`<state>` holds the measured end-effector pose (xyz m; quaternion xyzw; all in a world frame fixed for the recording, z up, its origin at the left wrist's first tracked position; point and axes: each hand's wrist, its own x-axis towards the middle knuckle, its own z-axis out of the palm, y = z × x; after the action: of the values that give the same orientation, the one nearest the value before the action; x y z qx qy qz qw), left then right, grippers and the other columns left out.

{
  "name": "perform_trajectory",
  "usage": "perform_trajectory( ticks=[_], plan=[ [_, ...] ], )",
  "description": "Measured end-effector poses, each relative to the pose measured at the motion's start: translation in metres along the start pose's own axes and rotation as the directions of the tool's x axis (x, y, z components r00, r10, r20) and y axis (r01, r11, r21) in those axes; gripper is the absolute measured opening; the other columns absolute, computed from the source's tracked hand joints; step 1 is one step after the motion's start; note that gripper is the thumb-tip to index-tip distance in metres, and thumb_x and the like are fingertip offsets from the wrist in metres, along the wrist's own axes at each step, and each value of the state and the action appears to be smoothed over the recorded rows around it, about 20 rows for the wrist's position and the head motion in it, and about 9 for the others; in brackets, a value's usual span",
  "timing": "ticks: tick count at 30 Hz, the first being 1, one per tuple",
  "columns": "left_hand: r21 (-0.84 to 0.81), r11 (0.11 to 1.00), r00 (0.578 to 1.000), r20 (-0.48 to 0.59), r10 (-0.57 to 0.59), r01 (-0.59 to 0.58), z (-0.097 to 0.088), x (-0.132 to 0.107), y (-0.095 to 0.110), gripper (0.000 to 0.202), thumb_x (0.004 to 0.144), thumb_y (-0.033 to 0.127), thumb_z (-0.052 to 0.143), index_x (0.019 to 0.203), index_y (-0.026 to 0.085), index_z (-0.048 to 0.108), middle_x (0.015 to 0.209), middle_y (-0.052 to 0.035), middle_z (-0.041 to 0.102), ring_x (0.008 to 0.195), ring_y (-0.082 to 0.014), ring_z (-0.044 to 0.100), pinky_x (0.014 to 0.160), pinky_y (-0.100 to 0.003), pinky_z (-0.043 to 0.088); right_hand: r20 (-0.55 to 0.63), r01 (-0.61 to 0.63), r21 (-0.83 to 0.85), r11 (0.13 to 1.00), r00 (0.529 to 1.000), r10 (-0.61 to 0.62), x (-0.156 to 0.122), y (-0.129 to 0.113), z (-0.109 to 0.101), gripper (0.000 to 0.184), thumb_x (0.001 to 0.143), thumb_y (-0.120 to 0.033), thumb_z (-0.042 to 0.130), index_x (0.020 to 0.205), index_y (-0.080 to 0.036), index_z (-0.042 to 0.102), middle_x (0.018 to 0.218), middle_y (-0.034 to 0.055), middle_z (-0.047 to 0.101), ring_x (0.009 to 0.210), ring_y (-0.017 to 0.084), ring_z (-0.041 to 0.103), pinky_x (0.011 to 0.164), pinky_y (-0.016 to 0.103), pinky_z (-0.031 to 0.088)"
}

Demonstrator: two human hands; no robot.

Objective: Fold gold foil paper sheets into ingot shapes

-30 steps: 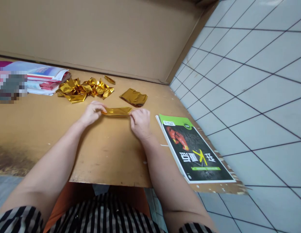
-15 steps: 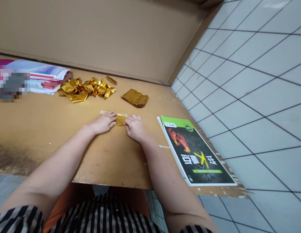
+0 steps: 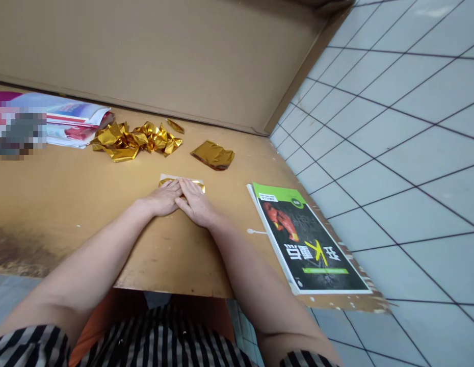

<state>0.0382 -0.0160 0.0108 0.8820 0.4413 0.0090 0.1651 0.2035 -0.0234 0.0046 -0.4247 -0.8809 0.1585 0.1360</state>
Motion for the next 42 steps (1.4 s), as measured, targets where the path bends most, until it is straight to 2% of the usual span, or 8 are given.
perform_trajectory(
  ticks=[9,14,18,24,28,32,36,42],
  plan=[
    [0.067,0.995,0.995,0.061,-0.079,0.075,-0.007,-0.004,0.006,0.069,0.095,0.043,0.026,0.152,0.006,0.014,0.16,-0.0141,0.009,0.148,-0.0247,0.009,0.119,-0.039,0.012,0.099,-0.192,-0.102,0.976,0.974,0.202,0.0,-0.007,-0.003,0.085,0.091,-0.066,0.021,0.15,-0.005,0.024,0.157,0.0184,0.026,0.146,0.031,0.018,0.119,0.048,0.015],
    [0.068,0.991,0.993,0.004,-0.119,0.118,-0.005,-0.007,-0.008,0.074,0.095,0.052,0.024,0.15,0.002,0.018,0.159,-0.0169,0.011,0.148,-0.0264,0.01,0.119,-0.038,0.013,0.137,-0.233,-0.14,0.962,0.958,0.252,-0.003,-0.011,-0.008,0.084,0.092,-0.065,0.017,0.149,-0.003,0.025,0.158,0.0189,0.02,0.147,0.028,0.014,0.119,0.044,0.014],
    [0.081,0.987,0.988,-0.071,-0.135,0.14,-0.002,-0.008,-0.019,0.078,0.094,0.06,0.019,0.15,0.007,0.022,0.158,-0.0158,0.018,0.147,-0.0271,0.015,0.118,-0.041,0.017,0.132,-0.266,-0.157,0.951,0.949,0.287,-0.006,-0.011,-0.012,0.084,0.093,-0.064,0.016,0.149,-0.002,0.025,0.158,0.0196,0.019,0.148,0.028,0.012,0.118,0.045,0.014],
    [0.087,0.974,0.976,-0.085,-0.2,0.207,-0.002,-0.007,-0.016,0.078,0.094,0.06,0.019,0.15,0.007,0.023,0.158,-0.0155,0.018,0.147,-0.0276,0.015,0.118,-0.042,0.018,0.152,-0.28,-0.17,0.945,0.94,0.306,-0.008,-0.01,-0.016,0.082,0.093,-0.062,0.017,0.15,-0.003,0.023,0.159,0.0196,0.018,0.148,0.027,0.011,0.118,0.045,0.013],
    [0.105,0.988,0.986,-0.134,-0.099,0.114,-0.002,-0.005,-0.006,0.068,0.096,0.053,0.022,0.15,0.011,0.024,0.159,-0.0115,0.018,0.147,-0.0248,0.013,0.119,-0.042,0.015,0.148,-0.277,-0.163,0.947,0.942,0.301,-0.007,-0.009,-0.015,0.085,0.092,-0.065,0.015,0.15,-0.005,0.022,0.159,0.018,0.019,0.148,0.028,0.012,0.118,0.045,0.014],
    [0.097,0.995,0.999,-0.047,-0.004,0.008,-0.001,-0.002,0.0,0.062,0.097,0.044,0.024,0.151,0.012,0.022,0.159,-0.0109,0.018,0.147,-0.0222,0.013,0.119,-0.039,0.014,0.164,-0.273,-0.159,0.949,0.941,0.298,-0.007,-0.008,-0.015,0.088,0.09,-0.068,0.014,0.151,-0.006,0.021,0.159,0.0171,0.018,0.148,0.029,0.012,0.118,0.046,0.013],
    [0.072,0.997,1.0,0.015,0.003,-0.004,-0.001,-0.002,0.0,0.065,0.097,0.045,0.023,0.151,0.009,0.019,0.159,-0.0135,0.016,0.147,-0.0219,0.014,0.119,-0.038,0.015,0.18,-0.293,-0.172,0.941,0.929,0.322,-0.008,-0.009,-0.016,0.088,0.09,-0.067,0.015,0.151,-0.004,0.019,0.16,0.0173,0.016,0.148,0.03,0.01,0.119,0.045,0.011],
    [0.055,0.998,1.0,-0.026,0.016,-0.014,0.002,-0.002,-0.008,0.067,0.097,0.052,0.023,0.151,0.012,0.022,0.159,-0.0136,0.018,0.147,-0.0223,0.016,0.118,-0.038,0.015,0.177,-0.291,-0.157,0.944,0.932,0.317,-0.008,-0.01,-0.017,0.088,0.09,-0.068,0.015,0.151,-0.004,0.019,0.16,0.0167,0.015,0.148,0.029,0.009,0.119,0.046,0.011]
  ],
)
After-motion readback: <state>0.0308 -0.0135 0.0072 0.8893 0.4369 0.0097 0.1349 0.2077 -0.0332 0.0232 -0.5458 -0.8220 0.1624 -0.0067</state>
